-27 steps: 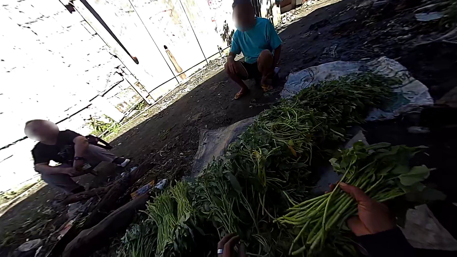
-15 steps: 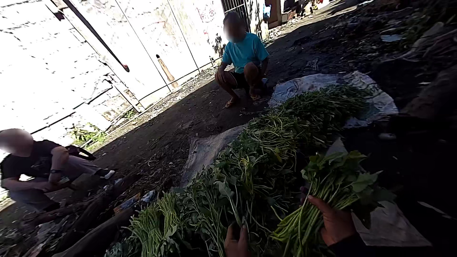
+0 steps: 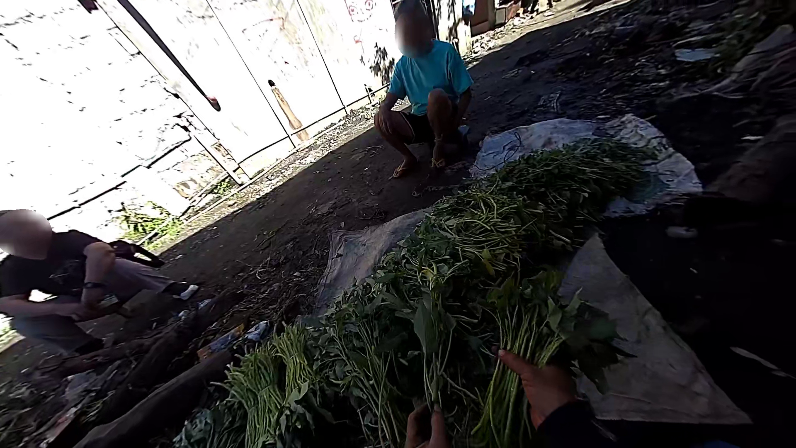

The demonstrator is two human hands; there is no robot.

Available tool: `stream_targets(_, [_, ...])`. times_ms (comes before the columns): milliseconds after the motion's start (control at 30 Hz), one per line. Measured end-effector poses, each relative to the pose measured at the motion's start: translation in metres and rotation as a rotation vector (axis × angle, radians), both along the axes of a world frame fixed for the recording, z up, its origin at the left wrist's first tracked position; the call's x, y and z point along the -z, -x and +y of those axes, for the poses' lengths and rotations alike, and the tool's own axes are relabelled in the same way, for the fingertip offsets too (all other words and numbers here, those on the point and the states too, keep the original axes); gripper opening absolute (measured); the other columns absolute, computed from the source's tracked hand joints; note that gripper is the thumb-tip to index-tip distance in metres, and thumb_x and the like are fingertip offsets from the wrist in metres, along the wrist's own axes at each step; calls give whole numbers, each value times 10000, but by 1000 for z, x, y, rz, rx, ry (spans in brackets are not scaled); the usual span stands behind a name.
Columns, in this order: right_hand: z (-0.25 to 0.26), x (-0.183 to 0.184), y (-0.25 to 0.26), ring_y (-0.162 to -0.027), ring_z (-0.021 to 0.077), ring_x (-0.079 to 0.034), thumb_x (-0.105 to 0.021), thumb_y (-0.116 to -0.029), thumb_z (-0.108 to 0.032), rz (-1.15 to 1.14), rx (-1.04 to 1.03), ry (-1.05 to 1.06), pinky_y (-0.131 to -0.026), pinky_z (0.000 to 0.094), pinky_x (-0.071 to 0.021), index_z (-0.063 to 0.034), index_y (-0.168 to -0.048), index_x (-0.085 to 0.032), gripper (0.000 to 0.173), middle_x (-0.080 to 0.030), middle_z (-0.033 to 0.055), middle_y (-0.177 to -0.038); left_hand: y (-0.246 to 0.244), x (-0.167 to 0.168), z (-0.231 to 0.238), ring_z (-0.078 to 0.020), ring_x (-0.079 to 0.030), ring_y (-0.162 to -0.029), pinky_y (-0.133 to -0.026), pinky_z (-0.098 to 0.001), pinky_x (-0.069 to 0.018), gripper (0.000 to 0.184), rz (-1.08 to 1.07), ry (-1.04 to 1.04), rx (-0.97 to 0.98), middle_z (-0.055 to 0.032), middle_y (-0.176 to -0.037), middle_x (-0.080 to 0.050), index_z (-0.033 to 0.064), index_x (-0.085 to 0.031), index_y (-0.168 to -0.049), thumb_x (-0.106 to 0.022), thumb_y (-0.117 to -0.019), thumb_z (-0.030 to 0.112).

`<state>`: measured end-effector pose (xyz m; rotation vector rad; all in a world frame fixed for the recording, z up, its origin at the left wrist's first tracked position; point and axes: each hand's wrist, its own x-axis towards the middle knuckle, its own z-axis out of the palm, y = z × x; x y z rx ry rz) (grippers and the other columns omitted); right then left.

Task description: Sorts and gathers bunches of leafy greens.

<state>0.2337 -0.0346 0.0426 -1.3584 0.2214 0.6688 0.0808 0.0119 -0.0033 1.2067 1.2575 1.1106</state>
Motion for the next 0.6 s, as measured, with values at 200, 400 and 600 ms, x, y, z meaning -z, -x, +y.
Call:
stream_targets(200, [9, -5, 10, -1093, 272, -665, -830, -840, -35, 1, -169, 180, -982, 429, -528, 82, -1327, -534, 581, -672, 213, -1184, -10, 3, -25, 31, -637, -700, -699, -149, -563, 126, 32, -130, 150, -50, -789, -677, -120, -622, -943, -678, -834, -88])
stream_targets(400, [6, -3, 11, -1143, 287, -631, -809, -832, 7, 21, -165, 168, -992, 450, -517, 69, -1355, -516, 602, -633, 230, -1245, -8, 13, -23, -169, -732, -834, -803, -246, -596, 98, 265, -624, 305, -224, -860, -724, -123, -672, -805, -733, -749, -70])
stream_targets(600, [0, -3, 3, -1114, 245, -651, -868, -771, 12, -19, -204, 155, -981, 403, -534, 83, -1326, -523, 657, -652, 214, -1220, -5, 13, -21, -168, -739, -947, -885, -246, -581, 81, 190, -718, 332, -219, -924, -743, -113, -673, -828, -721, -803, -53])
